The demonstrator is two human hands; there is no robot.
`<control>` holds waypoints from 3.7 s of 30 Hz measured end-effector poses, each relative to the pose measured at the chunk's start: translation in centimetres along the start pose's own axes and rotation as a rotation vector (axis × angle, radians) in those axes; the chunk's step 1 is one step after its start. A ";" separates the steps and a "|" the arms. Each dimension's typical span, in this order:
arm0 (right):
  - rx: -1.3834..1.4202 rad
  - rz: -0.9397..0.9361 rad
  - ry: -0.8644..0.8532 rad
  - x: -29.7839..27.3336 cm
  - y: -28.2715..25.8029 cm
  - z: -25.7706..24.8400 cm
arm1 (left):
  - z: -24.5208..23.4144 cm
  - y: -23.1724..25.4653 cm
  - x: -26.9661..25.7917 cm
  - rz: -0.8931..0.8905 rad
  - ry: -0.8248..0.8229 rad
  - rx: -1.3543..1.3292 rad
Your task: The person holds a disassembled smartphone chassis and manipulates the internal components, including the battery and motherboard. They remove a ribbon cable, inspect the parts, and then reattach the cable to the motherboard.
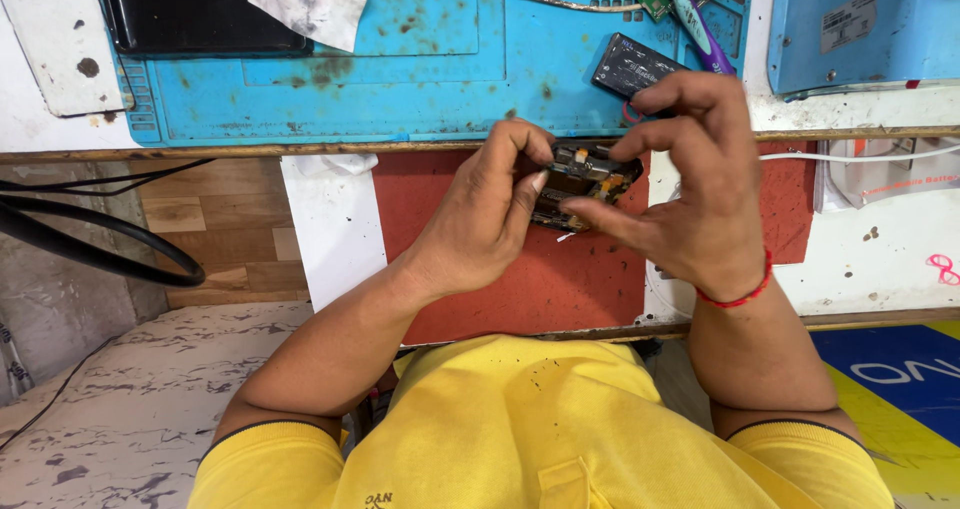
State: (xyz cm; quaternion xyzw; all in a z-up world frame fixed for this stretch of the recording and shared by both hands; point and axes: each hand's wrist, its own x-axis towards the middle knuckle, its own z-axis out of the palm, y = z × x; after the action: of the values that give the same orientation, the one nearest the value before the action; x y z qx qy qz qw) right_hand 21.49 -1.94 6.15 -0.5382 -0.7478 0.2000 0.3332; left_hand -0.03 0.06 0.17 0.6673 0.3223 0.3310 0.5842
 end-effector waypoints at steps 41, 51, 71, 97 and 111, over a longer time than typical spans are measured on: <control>0.664 0.180 0.283 -2.1 0.4 1.3 | 0.9 -0.5 -0.6 -0.079 0.178 -0.289; 0.606 0.192 0.191 -1.7 0.3 0.5 | 1.3 -0.4 -0.5 -0.015 0.178 -0.052; 1.020 0.424 0.095 -2.2 4.4 -0.2 | 1.1 -0.9 -0.4 -0.014 0.086 -0.071; 0.608 0.281 0.220 -1.7 0.4 -0.1 | 1.7 -0.6 -0.6 -0.043 0.201 -0.104; 0.397 -0.009 0.036 -1.7 -0.4 -0.3 | 2.1 -0.3 -0.5 0.254 0.292 0.192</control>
State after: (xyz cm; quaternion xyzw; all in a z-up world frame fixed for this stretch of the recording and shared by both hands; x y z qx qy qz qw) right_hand 21.79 -3.74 6.14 -0.4621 -0.6900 0.3323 0.4471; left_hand 1.38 -1.47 -0.38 0.7001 0.3467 0.4630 0.4186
